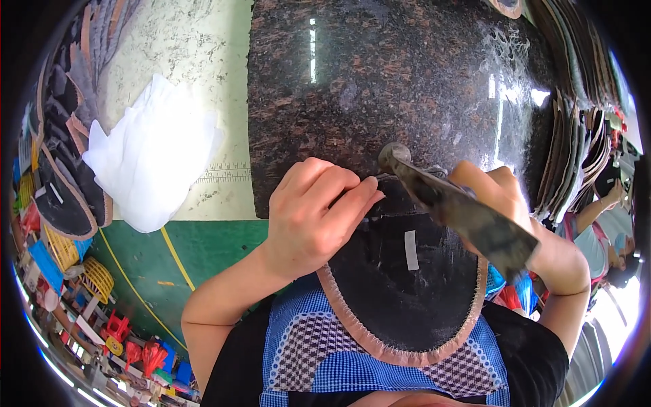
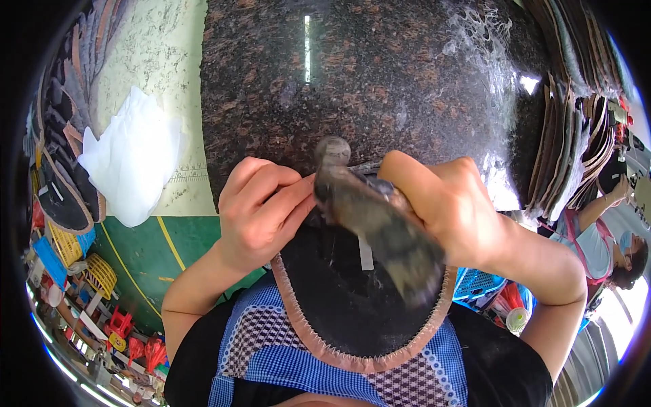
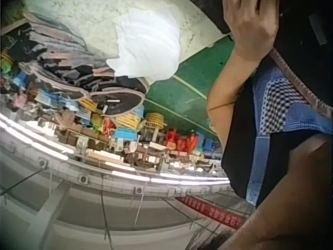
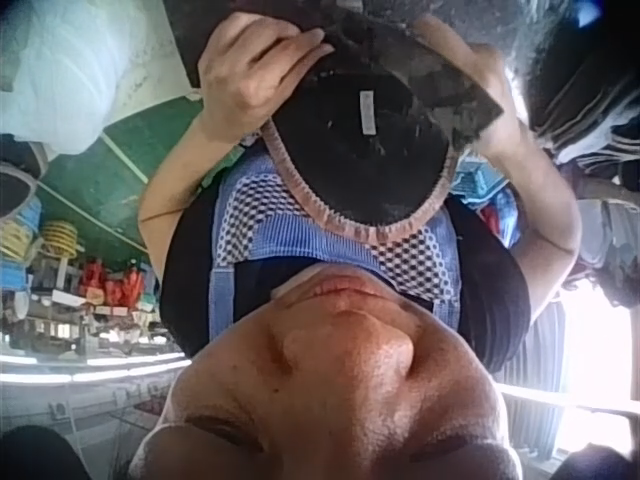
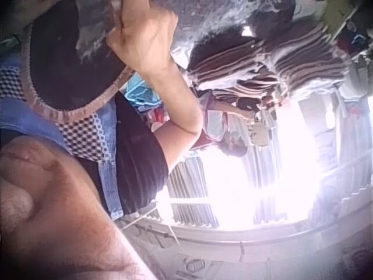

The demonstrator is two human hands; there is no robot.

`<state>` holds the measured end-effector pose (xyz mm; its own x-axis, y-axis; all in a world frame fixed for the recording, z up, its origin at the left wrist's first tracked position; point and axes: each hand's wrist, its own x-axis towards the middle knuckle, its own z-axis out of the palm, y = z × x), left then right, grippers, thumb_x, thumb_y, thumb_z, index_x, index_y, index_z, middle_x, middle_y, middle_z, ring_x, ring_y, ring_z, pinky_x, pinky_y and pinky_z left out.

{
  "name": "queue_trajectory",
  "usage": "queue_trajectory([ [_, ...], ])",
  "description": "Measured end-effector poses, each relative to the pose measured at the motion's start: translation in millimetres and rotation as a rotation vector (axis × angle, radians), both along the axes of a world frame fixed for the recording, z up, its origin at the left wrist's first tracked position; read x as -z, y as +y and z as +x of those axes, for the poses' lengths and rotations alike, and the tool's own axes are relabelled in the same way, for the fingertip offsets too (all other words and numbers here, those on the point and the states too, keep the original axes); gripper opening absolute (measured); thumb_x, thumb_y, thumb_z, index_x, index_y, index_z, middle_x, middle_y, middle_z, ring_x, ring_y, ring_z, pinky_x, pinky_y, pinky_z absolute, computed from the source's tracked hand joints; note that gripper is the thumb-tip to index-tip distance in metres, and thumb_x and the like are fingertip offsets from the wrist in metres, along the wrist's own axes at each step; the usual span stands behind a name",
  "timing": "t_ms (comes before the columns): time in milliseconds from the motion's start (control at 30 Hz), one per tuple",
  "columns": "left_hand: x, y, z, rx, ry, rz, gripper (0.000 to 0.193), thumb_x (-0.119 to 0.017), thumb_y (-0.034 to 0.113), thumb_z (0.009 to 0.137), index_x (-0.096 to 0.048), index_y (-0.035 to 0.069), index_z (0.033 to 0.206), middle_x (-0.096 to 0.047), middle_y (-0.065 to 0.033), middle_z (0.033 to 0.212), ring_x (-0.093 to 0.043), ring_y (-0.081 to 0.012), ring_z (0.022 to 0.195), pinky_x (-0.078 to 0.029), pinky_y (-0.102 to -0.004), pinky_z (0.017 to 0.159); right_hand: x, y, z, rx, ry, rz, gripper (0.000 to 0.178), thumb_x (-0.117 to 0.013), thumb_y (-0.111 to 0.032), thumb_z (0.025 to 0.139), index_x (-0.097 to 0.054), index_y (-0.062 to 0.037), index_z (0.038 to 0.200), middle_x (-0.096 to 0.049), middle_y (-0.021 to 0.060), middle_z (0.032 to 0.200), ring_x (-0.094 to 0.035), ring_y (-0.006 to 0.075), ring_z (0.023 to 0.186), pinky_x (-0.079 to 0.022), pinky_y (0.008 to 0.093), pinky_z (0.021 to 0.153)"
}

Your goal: Assembling shoe components by applying padding and hammering heel pieces onto soles.

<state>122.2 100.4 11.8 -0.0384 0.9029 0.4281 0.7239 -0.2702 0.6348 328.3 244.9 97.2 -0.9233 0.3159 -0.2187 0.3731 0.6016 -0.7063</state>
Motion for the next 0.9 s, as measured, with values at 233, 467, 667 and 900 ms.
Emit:
queue_trajectory([
  [233, -0.5, -7.5, 0.1, -0.068, 0.117, 0.024, 0.037, -0.086, 0.007, 0.058, -0.077, 0.008, 0.094, -0.062, 0.0006, 0.085, -0.057, -0.0218, 0.079, -0.044, -0.0350, 0.069, 10.9, -6.9, 11.4, 0.006, -0.034, -0.008, 0.020, -0.071, -0.009, 0.084, -0.056, -0.0026, 0.094, -0.051, 0.0135, 0.055, -0.058, 0.0382, 0.050, -0.043, 0.0430, 0.045],
  [467, 6.3, -8.4, 13.5, -0.125, -0.048, -0.032, 0.026, -0.088, 0.007, 0.065, -0.077, 0.009, 0.088, -0.062, 0.0033, 0.079, -0.057, -0.0188, 0.079, -0.040, -0.0336, 0.070, 17.8, -13.0, 13.0, 0.220, 0.037, -0.152, 0.018, -0.079, -0.012, 0.078, -0.068, -0.0049, 0.090, -0.058, 0.0100, 0.079, -0.061, 0.0274, 0.053, -0.045, 0.0357, 0.047],
  [667, -6.4, -6.9, 13.2, -0.055, 0.056, 0.004, 0.020, -0.082, 0.004, 0.065, -0.075, 0.008, 0.083, -0.063, 0.0015, 0.081, -0.058, -0.0194, 0.077, -0.041, -0.0338, 0.070, -8.5, -8.6, 2.9, -0.046, 0.008, 0.067, 0.018, -0.072, -0.010, 0.086, -0.056, -0.0031, 0.092, -0.053, 0.0095, 0.057, -0.060, 0.0332, 0.049, -0.047, 0.0388, 0.045],
  [900, -1.2, -10.8, 0.5, 0.027, 0.103, 0.008, 0.027, -0.084, 0.010, 0.061, -0.072, 0.007, 0.085, -0.063, -0.0014, 0.084, -0.060, -0.0215, 0.081, -0.042, -0.0351, 0.073, 3.0, -19.6, 4.5, -0.075, -0.009, 0.128, 0.020, -0.069, -0.014, 0.090, -0.052, -0.0030, 0.088, -0.057, 0.0101, 0.062, -0.060, 0.0359, 0.051, -0.046, 0.0411, 0.045],
])
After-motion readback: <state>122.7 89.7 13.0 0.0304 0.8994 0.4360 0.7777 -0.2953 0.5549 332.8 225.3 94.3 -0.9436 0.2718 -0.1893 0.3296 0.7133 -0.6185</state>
